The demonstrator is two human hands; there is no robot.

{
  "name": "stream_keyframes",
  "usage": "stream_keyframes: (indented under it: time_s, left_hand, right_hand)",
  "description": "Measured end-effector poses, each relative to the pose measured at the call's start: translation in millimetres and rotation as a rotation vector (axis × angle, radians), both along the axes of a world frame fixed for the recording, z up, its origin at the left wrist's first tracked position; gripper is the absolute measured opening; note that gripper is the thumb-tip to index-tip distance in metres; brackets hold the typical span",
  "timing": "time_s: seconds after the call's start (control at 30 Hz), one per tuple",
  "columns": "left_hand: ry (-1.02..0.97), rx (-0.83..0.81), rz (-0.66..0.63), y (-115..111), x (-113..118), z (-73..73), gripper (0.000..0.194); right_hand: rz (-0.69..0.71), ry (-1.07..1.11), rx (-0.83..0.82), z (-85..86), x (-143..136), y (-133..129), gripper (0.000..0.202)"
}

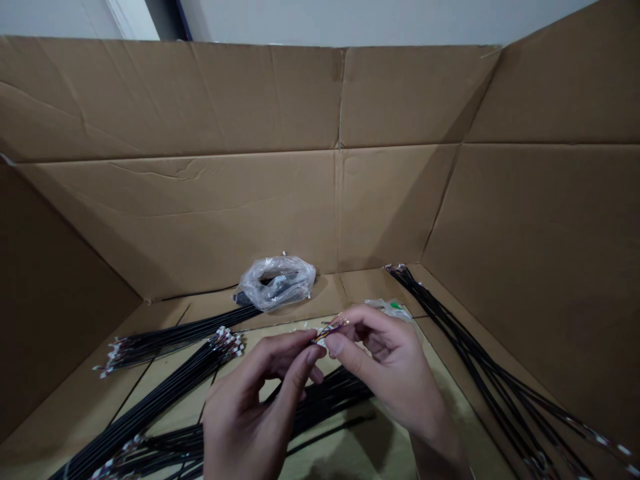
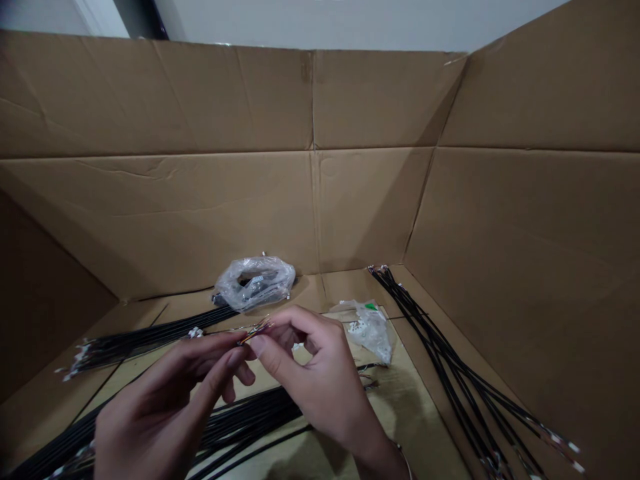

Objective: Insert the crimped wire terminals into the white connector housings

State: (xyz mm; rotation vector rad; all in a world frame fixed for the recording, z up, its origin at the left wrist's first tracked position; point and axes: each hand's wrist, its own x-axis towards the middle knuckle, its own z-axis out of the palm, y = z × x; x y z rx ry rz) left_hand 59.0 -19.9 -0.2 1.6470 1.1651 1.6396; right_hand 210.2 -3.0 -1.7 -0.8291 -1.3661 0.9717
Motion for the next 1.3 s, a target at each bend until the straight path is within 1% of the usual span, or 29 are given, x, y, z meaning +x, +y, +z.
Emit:
stream_keyframes:
  time_s: [0.13,0.27,0.37,0.43,0.6,0.67,0.73,0.83,0.9,1.03,1.1,1.23,1.3]
  left_hand:
    - [0.0,-0.007,0.013,2.9,0.9,-1.3,0.012]
    - [0.014,-0.023,-0.005,4.5,0.3,-2.9,0.013]
    - [0.031,-0.028,-0.01,4.9,-0.2,-4.7,0.013]
    - [0.05,-0.023,-0.006,4.8,-0.9,-5.3,0.014]
    - [0.127,0.015,-0.044,3.2,-2.8,-2.5,0.012]
    - [0.164,0.041,-0.052,3.1,-2.5,-0.9,0.009]
    - [0.199,0.066,-0.043,3.7,-1.8,0.1,0.01]
    - [0.218,0.115,-0.041,4.8,-1.0,0.2,0.013]
    - [0.218,0.127,-0.035,5.1,-1.1,-0.3,0.015]
    - [0.248,0.129,0.017,4.7,-3.0,-2.1,0.013]
    - [0.271,0.139,0.029,4.8,-3.8,-2.9,0.013]
    - [0.302,0.2,0.01,6.3,-3.9,-2.9,0.015]
    - [0.311,0.222,0.007,7.1,-3.6,-2.4,0.014]
  right_hand:
    - [0.028,-0.013,-0.012,1.8,1.6,-0.7,0.006]
    - [0.028,0.03,-0.053,4.8,2.5,-1.9,0.005]
    - [0.056,0.055,-0.073,5.4,1.9,-1.8,0.015]
    - [0.074,0.062,-0.089,5.2,1.1,-1.1,0.017]
    - [0.104,0.051,-0.081,4.9,-0.3,0.7,0.004]
    - [0.11,0.023,-0.069,4.8,0.3,0.8,0.004]
    - [0.091,-0.008,-0.066,4.5,1.5,0.9,0.006]
    - [0.087,-0.005,-0.08,4.3,3.1,1.2,0.002]
    - [0.115,0.024,-0.102,4.4,3.3,1.3,0.003]
    - [0.175,0.103,-0.114,4.2,1.1,0.8,0.009]
    - [0.147,0.097,-0.095,3.3,-0.1,0.5,0.008]
    - [0.01,-0.012,-0.02,1.6,-0.6,-0.1,0.006]
    - [-0.014,-0.038,0.004,1.6,-0.5,-0.1,0.007]
